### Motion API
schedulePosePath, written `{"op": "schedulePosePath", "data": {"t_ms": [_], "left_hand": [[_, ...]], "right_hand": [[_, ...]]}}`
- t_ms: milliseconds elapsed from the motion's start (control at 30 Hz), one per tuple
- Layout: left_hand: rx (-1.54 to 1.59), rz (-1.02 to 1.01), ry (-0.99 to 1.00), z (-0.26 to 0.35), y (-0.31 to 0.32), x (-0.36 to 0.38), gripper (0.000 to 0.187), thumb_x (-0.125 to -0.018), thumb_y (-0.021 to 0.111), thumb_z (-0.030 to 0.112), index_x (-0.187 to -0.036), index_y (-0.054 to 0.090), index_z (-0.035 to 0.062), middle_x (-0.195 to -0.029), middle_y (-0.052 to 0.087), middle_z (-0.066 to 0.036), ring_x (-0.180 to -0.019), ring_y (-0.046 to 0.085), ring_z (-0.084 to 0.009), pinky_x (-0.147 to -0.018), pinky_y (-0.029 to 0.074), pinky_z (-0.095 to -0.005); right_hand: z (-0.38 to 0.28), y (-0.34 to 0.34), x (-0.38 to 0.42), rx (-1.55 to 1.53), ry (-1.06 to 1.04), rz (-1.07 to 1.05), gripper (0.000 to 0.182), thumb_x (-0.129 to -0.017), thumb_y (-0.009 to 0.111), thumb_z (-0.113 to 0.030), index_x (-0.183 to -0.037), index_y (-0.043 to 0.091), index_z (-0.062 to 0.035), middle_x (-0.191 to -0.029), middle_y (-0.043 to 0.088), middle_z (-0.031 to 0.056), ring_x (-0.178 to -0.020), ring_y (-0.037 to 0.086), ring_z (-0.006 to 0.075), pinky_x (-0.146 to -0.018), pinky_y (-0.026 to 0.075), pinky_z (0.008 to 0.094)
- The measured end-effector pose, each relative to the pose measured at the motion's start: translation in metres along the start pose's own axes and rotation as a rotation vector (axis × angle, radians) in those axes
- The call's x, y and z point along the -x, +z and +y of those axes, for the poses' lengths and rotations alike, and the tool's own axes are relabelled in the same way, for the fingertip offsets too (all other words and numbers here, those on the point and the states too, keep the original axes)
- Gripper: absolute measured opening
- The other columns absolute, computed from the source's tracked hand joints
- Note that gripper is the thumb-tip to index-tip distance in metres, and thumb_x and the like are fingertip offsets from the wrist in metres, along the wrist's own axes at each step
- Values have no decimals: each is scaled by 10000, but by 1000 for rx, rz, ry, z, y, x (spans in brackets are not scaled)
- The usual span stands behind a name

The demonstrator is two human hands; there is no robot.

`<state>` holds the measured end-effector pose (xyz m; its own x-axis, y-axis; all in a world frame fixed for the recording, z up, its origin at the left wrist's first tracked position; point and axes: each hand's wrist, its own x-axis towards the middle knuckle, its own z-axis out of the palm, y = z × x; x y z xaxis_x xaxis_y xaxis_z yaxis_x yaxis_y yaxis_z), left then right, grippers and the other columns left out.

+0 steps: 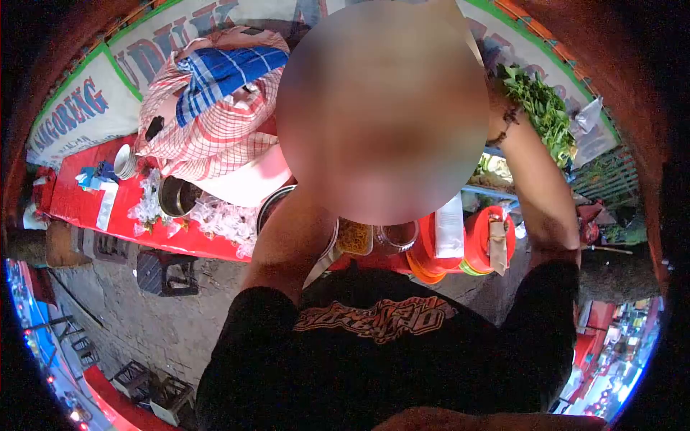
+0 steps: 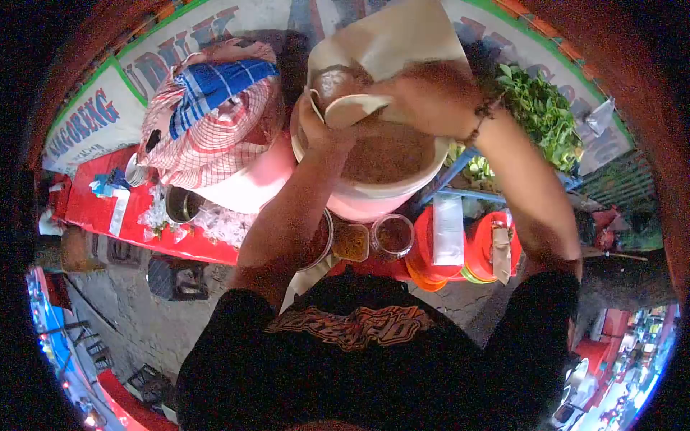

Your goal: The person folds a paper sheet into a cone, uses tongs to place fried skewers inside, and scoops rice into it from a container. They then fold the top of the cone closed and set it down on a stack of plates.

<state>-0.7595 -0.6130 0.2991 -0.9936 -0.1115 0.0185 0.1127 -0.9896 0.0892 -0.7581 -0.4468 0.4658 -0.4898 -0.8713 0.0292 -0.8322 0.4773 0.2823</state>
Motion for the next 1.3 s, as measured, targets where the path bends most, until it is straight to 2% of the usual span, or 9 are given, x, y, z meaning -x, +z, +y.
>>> {"op": "schedulePosePath", "data": {"t_ms": [100,300,367,433,567,633,867,933,1300], "left_hand": [[-18,120,137,-3,-19,-4,643,-917,375,602,-1313,503,111,-1233,587,-156,-1104,591,-366,-941,493,-521],[-83,61,282,2,6,10,606,-954,358,552,-1307,504,81,-1194,602,-154,-1103,592,-354,-946,495,-489],[-41,10,222,3,-8,1,602,-952,370,551,-1299,511,80,-1192,602,-156,-1097,594,-356,-933,501,-495],[12,-60,165,2,-14,-7,598,-950,382,551,-1291,519,78,-1190,602,-159,-1091,597,-357,-920,508,-500],[-53,-44,182,7,-26,-16,584,-934,424,560,-1282,537,104,-1213,597,-138,-1110,590,-349,-928,504,-517],[-86,129,258,5,2,-5,599,-936,418,566,-1283,533,92,-1226,590,-137,-1111,586,-346,-942,494,-519],[102,-367,130,28,27,-12,577,-899,372,506,-1285,535,109,-1207,597,-140,-1102,572,-368,-931,480,-534],[58,-359,89,28,39,21,571,-898,388,500,-1287,539,110,-1206,600,-140,-1093,577,-364,-921,488,-526],[-265,-231,229,139,24,155,707,-909,436,599,-1325,496,31,-1254,571,-174,-1136,566,-336,-967,485,-467]], "right_hand": [[-19,1,-8,-106,157,-249,374,-876,535,-100,-1241,607,-138,-1063,649,190,-994,639,360,-861,491,448],[-7,38,-17,-302,79,359,400,-884,516,-121,-1273,540,-33,-1122,626,233,-1038,627,360,-924,479,434],[-17,84,-36,-39,225,334,381,-879,497,-125,-1238,557,-12,-1086,643,235,-1010,632,382,-932,477,449],[-61,17,-23,46,433,-138,397,-863,489,-125,-1230,557,9,-1029,649,251,-975,634,406,-919,482,486],[-47,30,-9,258,315,348,366,-896,490,-126,-1221,577,17,-917,672,226,-844,666,364,-749,536,441],[-37,-9,31,-487,340,386,390,-888,530,-91,-1266,580,-13,-963,686,191,-844,672,312,-740,527,381],[-47,42,101,-544,386,-16,427,-753,572,-51,-1174,637,-33,-875,650,266,-845,644,399,-787,520,412],[-38,67,61,-512,403,-297,435,-816,612,-132,-1240,605,-37,-1076,654,259,-983,649,381,-862,508,418],[-115,49,-199,-1086,-145,505,560,-852,672,-306,-1333,533,-56,-1248,603,230,-1122,610,329,-934,477,373]]}}
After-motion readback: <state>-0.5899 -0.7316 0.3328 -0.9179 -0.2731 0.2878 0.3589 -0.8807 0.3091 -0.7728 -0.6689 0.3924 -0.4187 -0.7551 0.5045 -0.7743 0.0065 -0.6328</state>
